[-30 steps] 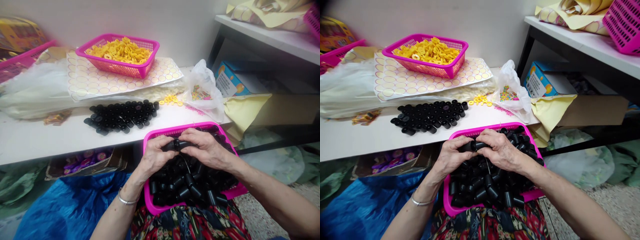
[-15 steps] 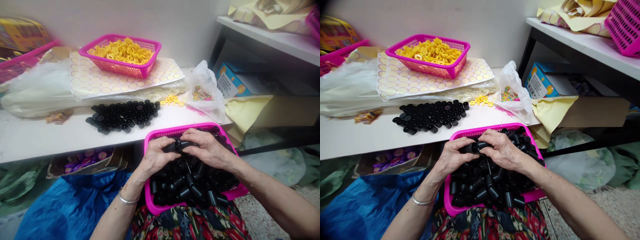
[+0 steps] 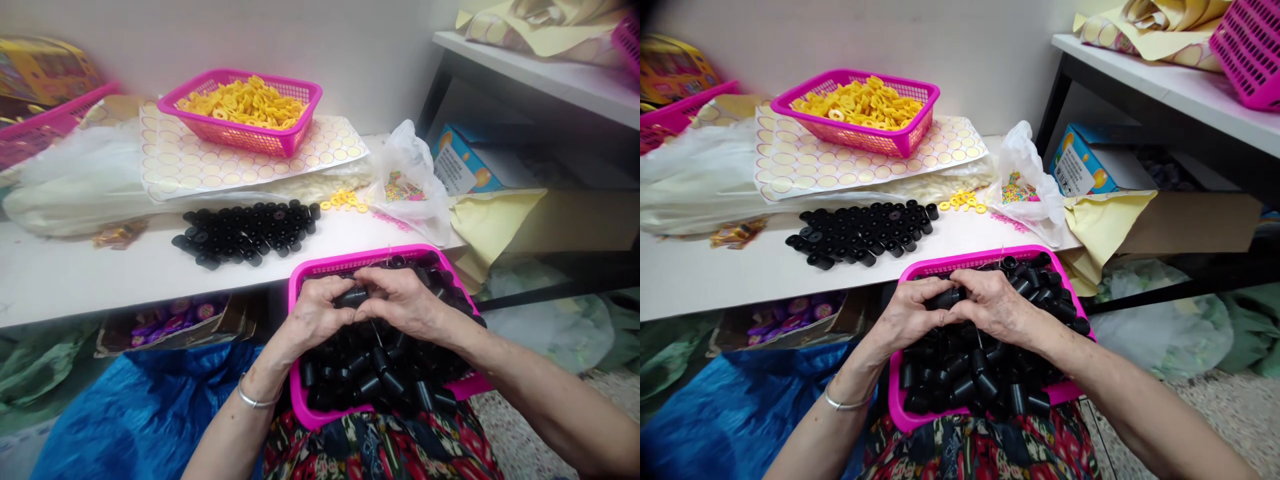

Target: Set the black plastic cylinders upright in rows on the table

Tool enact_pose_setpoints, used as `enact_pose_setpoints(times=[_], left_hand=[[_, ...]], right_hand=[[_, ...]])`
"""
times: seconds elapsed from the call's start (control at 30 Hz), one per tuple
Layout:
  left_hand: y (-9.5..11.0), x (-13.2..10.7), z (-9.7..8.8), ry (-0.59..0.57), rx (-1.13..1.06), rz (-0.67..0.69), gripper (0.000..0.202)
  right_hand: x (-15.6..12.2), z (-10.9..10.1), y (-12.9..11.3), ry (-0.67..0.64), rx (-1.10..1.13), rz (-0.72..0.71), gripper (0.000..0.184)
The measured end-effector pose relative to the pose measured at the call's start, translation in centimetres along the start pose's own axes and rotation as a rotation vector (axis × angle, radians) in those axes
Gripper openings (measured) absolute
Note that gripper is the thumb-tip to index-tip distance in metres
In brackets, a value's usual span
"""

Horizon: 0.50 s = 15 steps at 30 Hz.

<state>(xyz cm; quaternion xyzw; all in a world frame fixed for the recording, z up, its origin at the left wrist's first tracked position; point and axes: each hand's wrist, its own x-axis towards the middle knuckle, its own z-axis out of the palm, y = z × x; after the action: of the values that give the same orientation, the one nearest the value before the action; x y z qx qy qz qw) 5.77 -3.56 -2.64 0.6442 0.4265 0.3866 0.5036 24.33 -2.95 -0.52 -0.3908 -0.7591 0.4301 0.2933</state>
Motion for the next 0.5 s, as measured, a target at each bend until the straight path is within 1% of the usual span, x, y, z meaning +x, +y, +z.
enact_pose_setpoints(times=[0.07,0.13,0.17,0.27,0.33,0.37,0.4,0.47,0.5], left_hand=[[0.0,-0.1,0.0,0.041,-0.022,0.019,0.045],[0.0,-0.4,0.0,0.064,-0.028,0.056,0.045],[0.0,-0.6,0.0,0.061,-0.020,0.081,0.042],[0.3,-1.2,-0.2,0.017,0.005,0.128,0.038],[0.5,-1.6,-1.0,0.023,0.021,0.112,0.037],[0.4,-1.9,-1.9,0.060,0.031,0.085,0.035],[0.2,-2.2,-3.0,0.125,0.042,0.048,0.033],[-0.8,-2.9,-6.4,0.337,0.071,-0.058,0.028],[-1.6,-3.3,-8.4,0.463,0.083,-0.120,0.026]], right_hand=[[0.3,0.4,-0.1,0.059,0.145,0.103,0.033],[0.7,0.7,-0.6,0.096,0.259,0.207,0.040],[0.9,0.8,-0.9,0.087,0.290,0.262,0.042],[1.4,1.1,-1.7,-0.025,0.312,0.406,0.041],[1.4,1.1,-1.7,-0.091,0.267,0.430,0.039],[1.4,1.0,-1.5,-0.107,0.238,0.413,0.040],[1.2,0.7,-1.2,-0.119,0.208,0.386,0.042],[0.7,-0.3,-0.5,-0.127,0.158,0.341,0.043],[0.3,-1.0,-0.2,-0.094,0.128,0.323,0.041]])
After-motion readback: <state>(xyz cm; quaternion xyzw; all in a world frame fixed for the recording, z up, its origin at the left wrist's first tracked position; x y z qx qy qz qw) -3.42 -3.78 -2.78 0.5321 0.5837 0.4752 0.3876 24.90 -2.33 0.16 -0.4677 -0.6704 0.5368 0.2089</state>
